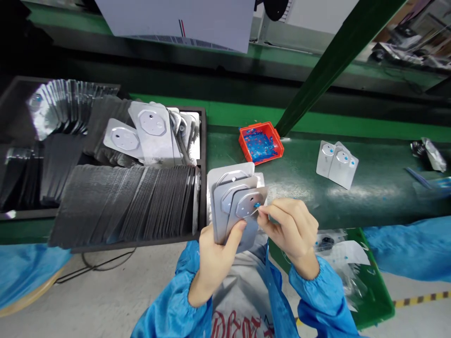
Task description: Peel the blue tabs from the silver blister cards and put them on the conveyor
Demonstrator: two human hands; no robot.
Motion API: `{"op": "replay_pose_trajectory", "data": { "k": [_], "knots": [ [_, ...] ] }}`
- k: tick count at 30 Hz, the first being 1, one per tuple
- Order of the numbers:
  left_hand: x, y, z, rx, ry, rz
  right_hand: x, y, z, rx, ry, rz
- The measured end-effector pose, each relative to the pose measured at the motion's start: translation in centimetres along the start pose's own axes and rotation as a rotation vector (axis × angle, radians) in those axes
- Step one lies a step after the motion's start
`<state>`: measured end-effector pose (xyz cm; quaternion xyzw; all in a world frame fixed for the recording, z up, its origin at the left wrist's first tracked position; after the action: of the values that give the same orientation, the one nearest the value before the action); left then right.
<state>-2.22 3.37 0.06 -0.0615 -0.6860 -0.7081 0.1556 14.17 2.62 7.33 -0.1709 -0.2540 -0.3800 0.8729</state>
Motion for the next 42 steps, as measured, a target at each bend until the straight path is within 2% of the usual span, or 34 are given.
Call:
{"op": "replay_pose_trajectory", "data": {
  "k": [2, 4, 7, 9, 11, 12, 14, 17, 18, 19, 20, 22, 23, 25, 27, 28, 30, 32, 33, 35, 37, 40, 42],
  "knots": [
    [-0.1, -0.1, 0.0, 0.026, 0.001, -0.028, -0.1, 0.1, -0.2, -0.008, 0.006, 0.012],
    [-0.1, 0.0, 0.2, 0.056, -0.011, -0.05, -0.3, 0.3, -0.3, -0.095, 0.028, 0.067],
    [-0.3, 0.5, 0.7, 0.106, -0.031, -0.084, -0.7, 1.3, -0.7, -0.466, 0.094, 0.301],
    [-0.6, 0.6, 0.9, 0.144, -0.053, -0.109, -1.5, 1.8, -1.5, -0.747, 0.062, 0.522],
    [-0.9, 0.0, 0.9, 0.209, -0.085, -0.126, -1.9, 2.6, -2.7, -0.96, 0.028, 0.666],
    [-1.1, -0.6, 0.8, 0.259, -0.114, -0.137, -1.5, 3.6, -3.4, -1.044, 0.057, 0.684],
    [-1.4, -2.3, 0.5, 0.374, -0.197, -0.19, 0.6, 6.9, -4.8, -1.166, 0.223, 0.617],
    [-1.8, -4.9, -0.1, 0.509, -0.323, -0.333, 6.2, 14.0, -6.1, -1.203, 0.453, 0.335],
    [-1.9, -5.3, -0.2, 0.531, -0.354, -0.368, 8.3, 16.5, -6.2, -1.201, 0.468, 0.195],
    [-2.0, -5.5, -0.4, 0.535, -0.381, -0.387, 9.9, 18.9, -6.2, -1.228, 0.428, 0.057],
    [-2.0, -5.4, -0.4, 0.525, -0.393, -0.391, 11.3, 21.0, -6.2, -1.246, 0.422, 0.001],
    [-2.1, -4.7, -0.4, 0.475, -0.384, -0.377, 12.8, 23.7, -6.0, -1.269, 0.385, -0.079],
    [-2.2, -4.2, -0.3, 0.447, -0.39, -0.366, 12.9, 24.2, -6.0, -1.272, 0.372, -0.104],
    [-2.6, -3.4, -0.2, 0.409, -0.438, -0.35, 11.7, 23.1, -5.7, -1.209, 0.313, -0.153],
    [-3.2, -2.9, -0.2, 0.388, -0.515, -0.343, 8.8, 19.4, -5.1, -1.048, 0.211, -0.11],
    [-3.3, -2.7, -0.1, 0.384, -0.525, -0.34, 7.0, 16.8, -4.7, -0.935, 0.153, -0.013],
    [-3.2, -2.5, 0.0, 0.39, -0.457, -0.337, 3.5, 11.4, -3.9, -0.79, 0.054, 0.223],
    [-3.0, -2.2, 0.1, 0.387, -0.355, -0.328, 1.2, 6.6, -2.8, -0.637, 0.016, 0.315],
    [-2.8, -2.0, 0.1, 0.372, -0.302, -0.311, 0.5, 5.1, -2.3, -0.616, 0.022, 0.341],
    [-2.2, -1.5, 0.3, 0.314, -0.21, -0.247, -0.2, 3.8, -1.6, -0.592, 0.064, 0.345],
    [-1.7, -1.0, 0.5, 0.243, -0.153, -0.18, -0.3, 3.6, -1.1, -0.524, 0.097, 0.29],
    [-1.5, -0.4, 0.7, 0.148, -0.204, -0.146, -0.2, 3.6, -0.9, -0.342, 0.058, 0.201],
    [-1.3, 0.0, 0.9, 0.064, -0.228, -0.114, -0.1, 3.5, -0.8, -0.281, 0.023, 0.181]
  ]
}}
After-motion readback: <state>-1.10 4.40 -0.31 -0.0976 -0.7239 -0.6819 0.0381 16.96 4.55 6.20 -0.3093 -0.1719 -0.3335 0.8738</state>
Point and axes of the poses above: each hand's wrist, its own z-axis towards the middle knuckle, its own x-axis out of the back of the hand, y = z × x, the point moved 5 cm from there along z, towards the middle knuckle, and after that the axes turned 11 degrees about z, right-handed, at the moved point
